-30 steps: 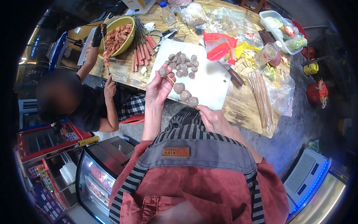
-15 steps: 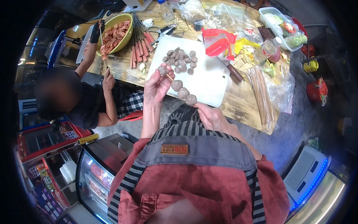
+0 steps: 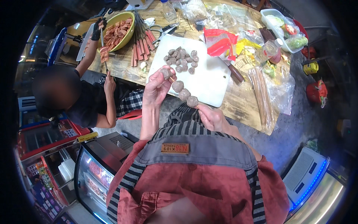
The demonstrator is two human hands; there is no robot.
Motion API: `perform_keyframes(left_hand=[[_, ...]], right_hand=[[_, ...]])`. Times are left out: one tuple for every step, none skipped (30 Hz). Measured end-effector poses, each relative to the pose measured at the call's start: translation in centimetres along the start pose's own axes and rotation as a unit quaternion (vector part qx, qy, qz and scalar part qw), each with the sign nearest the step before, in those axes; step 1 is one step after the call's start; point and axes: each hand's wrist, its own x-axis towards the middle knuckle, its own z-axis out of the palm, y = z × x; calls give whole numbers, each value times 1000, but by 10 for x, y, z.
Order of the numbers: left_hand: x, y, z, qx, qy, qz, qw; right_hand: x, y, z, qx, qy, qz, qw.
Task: The person retrieves wooden skewers from a shelf and then proceeds to thread round meatballs onto them one by one. The person works at a wooden table with a cutting board, placing completed skewers aside.
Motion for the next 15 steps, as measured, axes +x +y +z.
perform_keyframes(left_hand=[[-1,1,2,2,2,-2,1000],[-3,1,5,5,3,-4,1000],[-6,0,6,13,8,1,1000],[-8,1,9,14,9,4,1000],[-10,1,12,15,11,7,1000],[-11,1,14,16,12,7,1000],[-12,0,14,21,3,15,1000],[-13,-1,15,25,4,13,1000],[-13,0,17,30,5,11,999],[-13,1,18,35,6,9,999],[-15,0,19,35,8,12,999],[-16,-2,21,35,9,16,999],[-18,-3,22,35,11,19,999],[-18,-4,22,34,11,12,999],[-18,-4,22,34,11,5,999]], right_hand=[[-1,-3,-1,10,-4,11,1000],[-1,-5,-2,20,-7,21,1000],[-3,-4,-1,12,-1,10,1000],[-4,-3,1,5,5,0,1000],[-4,-2,2,-2,11,-11,1000],[-5,-3,2,-2,13,-11,1000],[-5,-4,2,-3,14,-11,1000],[-5,-4,2,-3,16,-12,1000],[-5,-4,2,-1,13,-11,1000],[-6,-5,2,0,10,-11,1000],[-7,-5,2,1,8,-11,1000],[-8,-6,2,2,5,-7,1000],[-8,-7,2,2,2,-3,1000],[-9,-8,2,3,-1,1,1000],[-9,-9,1,5,-6,7,1000]])
